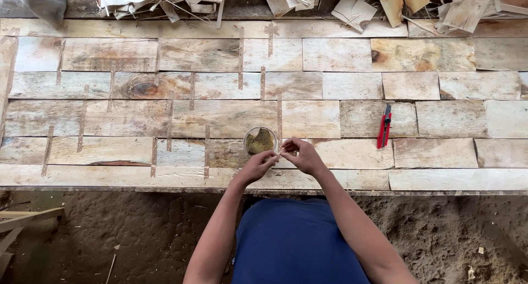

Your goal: The person repeatedly picks up small wooden strips, applies a paste-like substance from a container to the ends, and places them into gaps between larger wooden planks on a workbench. The person continues this process for several strips, filling gaps in the plank assembly.

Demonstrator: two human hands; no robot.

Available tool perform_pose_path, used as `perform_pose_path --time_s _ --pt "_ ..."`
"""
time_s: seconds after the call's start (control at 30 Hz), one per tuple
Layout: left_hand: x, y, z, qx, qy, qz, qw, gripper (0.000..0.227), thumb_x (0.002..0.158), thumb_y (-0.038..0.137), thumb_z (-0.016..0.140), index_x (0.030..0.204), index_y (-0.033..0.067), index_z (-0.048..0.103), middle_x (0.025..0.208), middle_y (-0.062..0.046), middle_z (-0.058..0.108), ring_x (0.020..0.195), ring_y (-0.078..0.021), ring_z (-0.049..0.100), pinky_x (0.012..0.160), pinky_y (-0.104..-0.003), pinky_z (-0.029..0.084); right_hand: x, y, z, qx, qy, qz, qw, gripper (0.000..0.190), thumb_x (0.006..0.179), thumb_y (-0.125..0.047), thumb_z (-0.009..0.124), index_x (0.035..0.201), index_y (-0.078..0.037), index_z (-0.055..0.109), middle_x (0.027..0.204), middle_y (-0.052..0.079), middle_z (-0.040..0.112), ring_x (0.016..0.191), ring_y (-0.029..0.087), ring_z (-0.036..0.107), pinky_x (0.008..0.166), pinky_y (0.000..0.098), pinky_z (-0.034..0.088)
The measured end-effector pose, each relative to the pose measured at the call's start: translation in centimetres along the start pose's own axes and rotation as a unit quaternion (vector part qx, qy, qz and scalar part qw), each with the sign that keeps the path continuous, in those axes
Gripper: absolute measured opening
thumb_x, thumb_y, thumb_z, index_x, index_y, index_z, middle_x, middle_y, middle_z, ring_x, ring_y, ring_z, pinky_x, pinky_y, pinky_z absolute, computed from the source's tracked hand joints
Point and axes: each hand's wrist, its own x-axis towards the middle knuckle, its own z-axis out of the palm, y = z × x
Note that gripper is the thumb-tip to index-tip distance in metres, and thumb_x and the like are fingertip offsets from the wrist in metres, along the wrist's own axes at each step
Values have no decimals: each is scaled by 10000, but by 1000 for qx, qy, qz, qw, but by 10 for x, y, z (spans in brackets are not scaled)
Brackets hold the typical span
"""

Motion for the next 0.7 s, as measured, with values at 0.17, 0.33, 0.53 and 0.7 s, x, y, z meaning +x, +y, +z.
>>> perform_pose_path --time_s 0.17,0.33,0.53,0.7 --pt "2 -4 -2 6 -10 -15 1000 160 1031 287 572 1026 183 693 812 -63 686 745 -172 535 721 -345 473 3 11 -2 -12 5 1 1000 293 831 -56 830 1097 -75 708 944 88 770 984 188 743 946 325 564" --pt "12 -18 1 17 -27 -16 999 193 1038 292 541 993 161 676 818 -83 677 771 -208 556 745 -374 487 -1 -5 2 -39 0 -11 999 300 817 -66 838 1093 -80 721 991 124 784 1004 223 755 916 343 578" --pt "11 -7 -3 13 -26 -2 1000 209 1033 278 542 931 152 673 795 -110 659 772 -232 566 753 -383 486 -4 -20 8 -25 -27 -27 999 282 831 -87 836 1094 -71 737 1036 158 786 1019 292 755 905 384 586" --pt "15 -24 -4 7 -38 2 999 186 1021 257 537 1025 129 672 829 -126 678 822 -263 581 778 -415 484 1 -12 10 -12 -34 -15 999 256 839 -78 842 1078 -88 751 996 111 799 988 240 760 901 345 589"
